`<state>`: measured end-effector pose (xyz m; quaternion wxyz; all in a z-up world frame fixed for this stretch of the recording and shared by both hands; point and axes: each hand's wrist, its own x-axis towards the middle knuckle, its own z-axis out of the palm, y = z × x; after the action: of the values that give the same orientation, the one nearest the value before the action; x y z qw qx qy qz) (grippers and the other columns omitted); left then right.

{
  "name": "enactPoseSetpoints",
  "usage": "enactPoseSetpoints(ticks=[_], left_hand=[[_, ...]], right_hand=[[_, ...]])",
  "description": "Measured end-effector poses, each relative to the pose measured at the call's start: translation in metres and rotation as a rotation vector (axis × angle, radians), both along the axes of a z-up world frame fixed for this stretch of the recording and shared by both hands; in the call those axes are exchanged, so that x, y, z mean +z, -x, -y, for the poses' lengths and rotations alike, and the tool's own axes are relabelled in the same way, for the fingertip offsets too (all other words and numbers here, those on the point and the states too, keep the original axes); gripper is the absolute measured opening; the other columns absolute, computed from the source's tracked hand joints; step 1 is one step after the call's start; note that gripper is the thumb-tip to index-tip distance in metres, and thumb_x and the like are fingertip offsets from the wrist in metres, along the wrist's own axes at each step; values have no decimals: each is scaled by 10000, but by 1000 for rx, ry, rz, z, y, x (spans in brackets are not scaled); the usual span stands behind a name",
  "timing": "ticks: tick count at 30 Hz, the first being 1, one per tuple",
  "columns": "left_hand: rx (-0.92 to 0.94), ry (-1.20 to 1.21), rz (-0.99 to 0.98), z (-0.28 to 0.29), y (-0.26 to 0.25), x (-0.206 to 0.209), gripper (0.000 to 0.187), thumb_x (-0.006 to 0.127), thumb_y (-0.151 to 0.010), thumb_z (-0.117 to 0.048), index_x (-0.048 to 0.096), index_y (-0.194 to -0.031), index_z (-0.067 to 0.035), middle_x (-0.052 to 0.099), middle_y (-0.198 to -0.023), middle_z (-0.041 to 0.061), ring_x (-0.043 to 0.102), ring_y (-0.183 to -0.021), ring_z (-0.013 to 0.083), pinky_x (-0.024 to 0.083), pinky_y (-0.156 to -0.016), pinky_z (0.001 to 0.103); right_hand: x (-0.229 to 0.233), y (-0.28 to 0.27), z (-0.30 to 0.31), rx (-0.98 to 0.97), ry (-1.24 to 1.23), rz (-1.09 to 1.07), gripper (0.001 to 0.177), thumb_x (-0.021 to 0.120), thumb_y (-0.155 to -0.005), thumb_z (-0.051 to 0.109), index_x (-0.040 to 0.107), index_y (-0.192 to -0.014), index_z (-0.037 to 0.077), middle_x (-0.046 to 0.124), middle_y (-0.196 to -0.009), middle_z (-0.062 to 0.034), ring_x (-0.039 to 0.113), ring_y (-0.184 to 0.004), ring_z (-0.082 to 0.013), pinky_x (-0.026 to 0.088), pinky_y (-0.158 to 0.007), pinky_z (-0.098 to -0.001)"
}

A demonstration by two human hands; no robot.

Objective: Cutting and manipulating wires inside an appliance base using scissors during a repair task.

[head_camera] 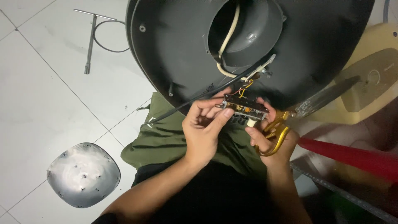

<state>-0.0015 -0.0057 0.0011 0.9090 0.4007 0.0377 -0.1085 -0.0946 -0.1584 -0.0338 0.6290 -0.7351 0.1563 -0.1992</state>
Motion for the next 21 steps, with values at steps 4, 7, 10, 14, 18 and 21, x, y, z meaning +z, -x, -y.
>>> enactPoseSetpoints(ticks=[4, 7, 10, 14, 18, 21], left_hand=[[-34, -27, 30, -5, 0, -4, 257, 756, -914, 15, 637, -1136, 67, 691, -1282, 272, 720, -1065, 201, 617, -911, 317], [-74, -67, 48, -9, -1, -10, 314, 743, -927, 1, 637, -1217, 63, 696, -1284, 242, 727, -1039, 178, 611, -920, 315], [-149, -105, 108, -17, -1, -18, 469, 761, -912, -4, 580, -1342, 46, 664, -1342, 238, 714, -1092, 194, 591, -979, 334], [-281, -349, 412, -30, -16, -4, 684, 844, -842, -20, 532, -1451, 9, 614, -1436, 224, 640, -1293, 336, 548, -1090, 450], [-264, -511, 543, -37, -21, 0, 647, 868, -830, -55, 585, -1409, 4, 628, -1412, 217, 631, -1298, 370, 568, -1057, 464], [-265, -558, 588, -36, -22, 4, 621, 849, -856, -66, 574, -1408, 10, 617, -1420, 213, 621, -1309, 377, 567, -1061, 473]], right_hand=[[-2, 3, 1, -13, 5, 5, 656, 758, -753, -151, 516, -1363, -155, 710, -1162, -272, 610, -456, -121, 538, -524, -226], [2, 1, -2, -26, -24, 15, 629, 755, -771, -165, 533, -1360, -147, 717, -1016, -216, 610, -459, -132, 534, -518, -233], [4, -3, -1, -34, -17, 28, 616, 752, -785, -171, 537, -1361, -151, 691, -785, -183, 611, -456, -153, 527, -527, -243], [19, -10, -8, -58, -18, 29, 607, 750, -779, -167, 541, -1348, -143, 643, -683, -134, 619, -501, -151, 520, -584, -255], [14, -7, -5, -60, 54, -23, 605, 781, -794, -149, 562, -1357, -126, 655, -693, -142, 645, -539, -161, 538, -637, -251], [22, -9, -9, -111, -7, -27, 581, 790, -780, -134, 582, -1322, -115, 657, -692, -150, 626, -538, -156, 535, -614, -261]])
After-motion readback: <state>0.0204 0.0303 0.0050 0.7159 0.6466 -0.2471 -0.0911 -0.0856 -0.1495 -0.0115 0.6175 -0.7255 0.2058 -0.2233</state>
